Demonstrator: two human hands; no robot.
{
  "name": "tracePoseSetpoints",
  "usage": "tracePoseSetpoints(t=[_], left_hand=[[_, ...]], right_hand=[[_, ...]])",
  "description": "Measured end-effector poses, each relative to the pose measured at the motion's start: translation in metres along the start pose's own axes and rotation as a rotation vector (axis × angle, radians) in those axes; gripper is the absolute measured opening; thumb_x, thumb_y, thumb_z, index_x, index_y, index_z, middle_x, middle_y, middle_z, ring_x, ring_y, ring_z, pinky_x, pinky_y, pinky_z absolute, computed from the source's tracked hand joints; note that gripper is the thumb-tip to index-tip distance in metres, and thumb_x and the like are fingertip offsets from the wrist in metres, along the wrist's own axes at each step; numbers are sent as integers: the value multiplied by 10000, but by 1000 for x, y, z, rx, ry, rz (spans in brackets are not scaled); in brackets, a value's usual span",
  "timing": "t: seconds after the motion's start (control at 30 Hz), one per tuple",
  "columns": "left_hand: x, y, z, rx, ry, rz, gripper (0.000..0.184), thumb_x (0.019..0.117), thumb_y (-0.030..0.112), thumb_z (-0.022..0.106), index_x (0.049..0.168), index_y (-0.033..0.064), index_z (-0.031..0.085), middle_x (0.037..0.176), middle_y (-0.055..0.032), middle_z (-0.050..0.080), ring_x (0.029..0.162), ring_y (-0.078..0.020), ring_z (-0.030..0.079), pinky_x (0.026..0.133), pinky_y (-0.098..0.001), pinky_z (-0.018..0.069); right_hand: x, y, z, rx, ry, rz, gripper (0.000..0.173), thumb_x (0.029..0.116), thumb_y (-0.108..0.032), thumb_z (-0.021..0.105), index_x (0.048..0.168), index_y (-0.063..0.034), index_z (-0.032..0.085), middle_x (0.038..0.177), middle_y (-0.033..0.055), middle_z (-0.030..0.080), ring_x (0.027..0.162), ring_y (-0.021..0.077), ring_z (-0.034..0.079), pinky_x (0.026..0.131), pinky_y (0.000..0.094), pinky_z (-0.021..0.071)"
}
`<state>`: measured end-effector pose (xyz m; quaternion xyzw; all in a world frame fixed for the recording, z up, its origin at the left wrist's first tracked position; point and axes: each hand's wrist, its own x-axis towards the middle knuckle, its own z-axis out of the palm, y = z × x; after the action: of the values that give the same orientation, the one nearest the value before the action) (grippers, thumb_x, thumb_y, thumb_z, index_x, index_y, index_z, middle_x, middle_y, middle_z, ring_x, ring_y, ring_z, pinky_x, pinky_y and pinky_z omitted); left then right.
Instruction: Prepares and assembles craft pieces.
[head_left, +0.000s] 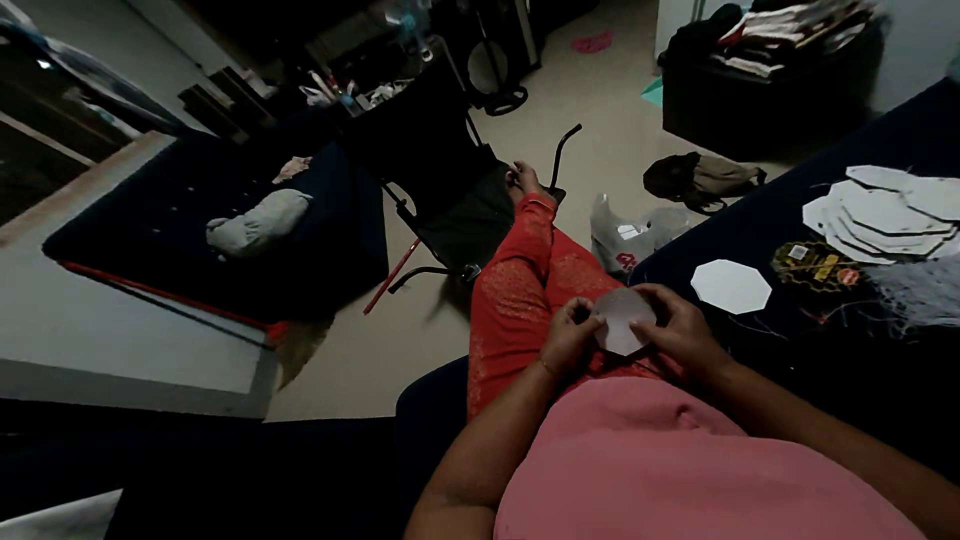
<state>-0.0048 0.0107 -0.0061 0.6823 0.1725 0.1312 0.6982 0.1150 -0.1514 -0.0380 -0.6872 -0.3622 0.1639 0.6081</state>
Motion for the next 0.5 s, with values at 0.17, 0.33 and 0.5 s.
tracePoseSetpoints(t=[0.17, 0.33, 0.5], left_hand=[[2, 0, -2, -4, -20, -17, 561, 799, -120, 641, 1313, -64, 423, 1126, -105, 580, 959, -118, 629, 840, -301, 569], [3, -3, -3, 173, -81, 89, 545, 889, 38, 674, 1371, -113, 470, 1108, -157, 655, 961, -129, 648, 902, -314, 549], [3, 0, -2, 258, -26, 31, 218, 970, 17, 606, 1147, -108, 629, 1053, -147, 687, 939, -112, 666, 898, -298, 558]], right_hand=[[-2, -6, -6, 185, 12, 155, 440, 836, 17, 699, 1257, 9, 571, 1067, 95, 701, 853, 125, 707, 749, 297, 613], [-4, -8, -3, 56, -132, -16, 310, 899, -24, 680, 1208, 1, 671, 1085, 82, 715, 923, 85, 684, 848, 275, 581], [-3, 0, -4, 57, -148, 59, 278, 896, -43, 699, 1169, 5, 681, 1041, 77, 727, 897, 98, 699, 824, 286, 591]])
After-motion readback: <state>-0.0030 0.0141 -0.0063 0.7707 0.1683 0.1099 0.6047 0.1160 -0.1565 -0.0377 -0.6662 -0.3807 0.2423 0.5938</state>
